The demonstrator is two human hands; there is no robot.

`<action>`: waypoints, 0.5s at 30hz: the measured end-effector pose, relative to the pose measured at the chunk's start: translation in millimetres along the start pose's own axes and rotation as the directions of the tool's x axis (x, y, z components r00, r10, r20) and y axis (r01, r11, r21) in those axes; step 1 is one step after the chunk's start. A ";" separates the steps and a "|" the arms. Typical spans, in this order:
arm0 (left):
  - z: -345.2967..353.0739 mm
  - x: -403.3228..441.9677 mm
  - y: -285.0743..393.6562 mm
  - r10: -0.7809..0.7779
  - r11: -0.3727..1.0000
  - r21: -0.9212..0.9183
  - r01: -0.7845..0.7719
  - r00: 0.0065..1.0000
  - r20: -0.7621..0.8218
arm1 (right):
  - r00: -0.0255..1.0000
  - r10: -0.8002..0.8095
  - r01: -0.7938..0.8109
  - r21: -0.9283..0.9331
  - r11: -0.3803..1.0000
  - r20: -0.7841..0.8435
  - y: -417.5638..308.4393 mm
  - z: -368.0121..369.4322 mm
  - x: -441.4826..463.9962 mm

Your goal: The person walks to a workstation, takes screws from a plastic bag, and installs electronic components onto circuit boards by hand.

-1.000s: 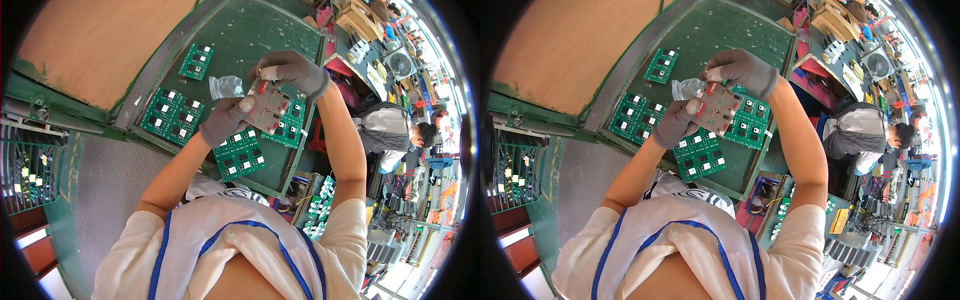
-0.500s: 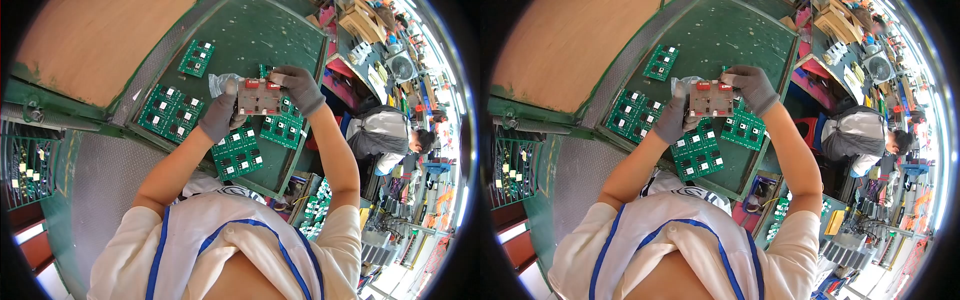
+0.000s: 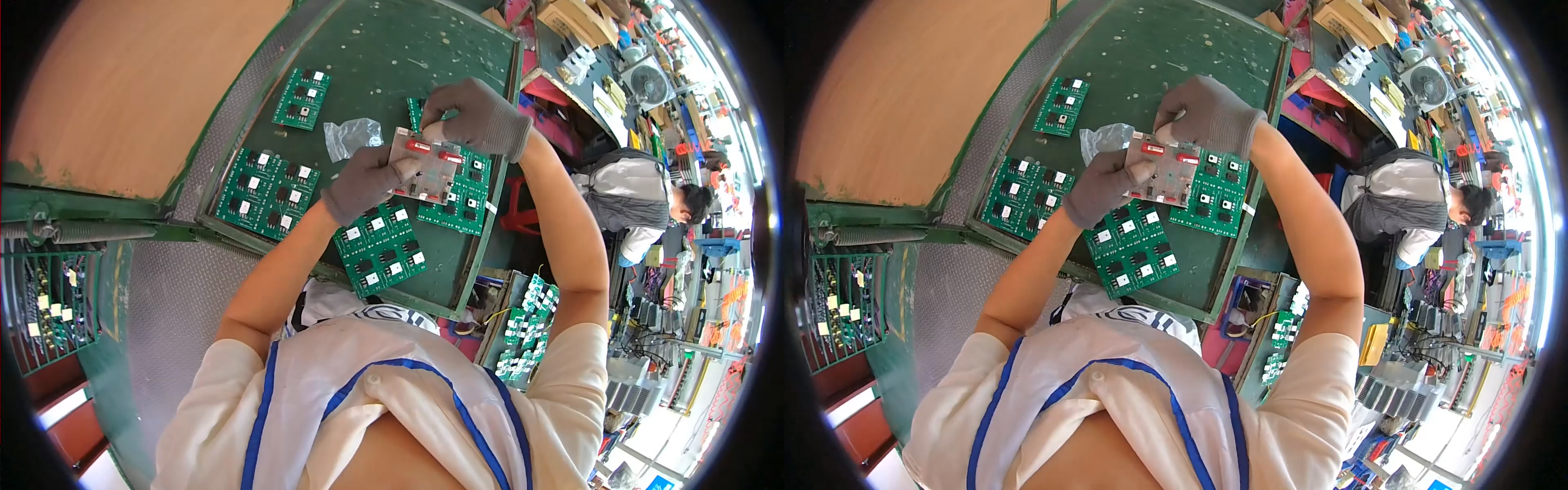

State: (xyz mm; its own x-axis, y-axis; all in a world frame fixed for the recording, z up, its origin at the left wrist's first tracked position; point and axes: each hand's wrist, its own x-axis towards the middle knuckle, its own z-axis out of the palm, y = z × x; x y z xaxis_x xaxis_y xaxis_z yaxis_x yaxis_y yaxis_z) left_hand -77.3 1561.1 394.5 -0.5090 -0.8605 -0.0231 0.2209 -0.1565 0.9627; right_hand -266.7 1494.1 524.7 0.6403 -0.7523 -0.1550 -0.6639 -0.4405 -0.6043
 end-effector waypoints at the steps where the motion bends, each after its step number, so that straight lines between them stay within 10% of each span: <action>1: 0.3 1.1 0.8 0.024 1.000 -0.001 -0.024 1.000 -0.004 | 1.000 0.001 -0.001 0.001 1.000 0.001 -2.4 -2.0 2.2; 15: -17.4 5.2 14.7 0.079 0.966 0.238 -0.100 0.992 0.095 | 1.000 0.007 -0.002 -0.189 0.982 0.028 -7.0 0.1 22.0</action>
State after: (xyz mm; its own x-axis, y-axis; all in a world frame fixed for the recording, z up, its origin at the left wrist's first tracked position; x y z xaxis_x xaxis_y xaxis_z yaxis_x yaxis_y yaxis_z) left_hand -62.3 1545.9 403.8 -0.5665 -0.8203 0.0785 0.0661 0.0498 0.9966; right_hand -247.9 1480.7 525.4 0.6462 -0.7413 -0.1816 -0.7262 -0.5240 -0.4450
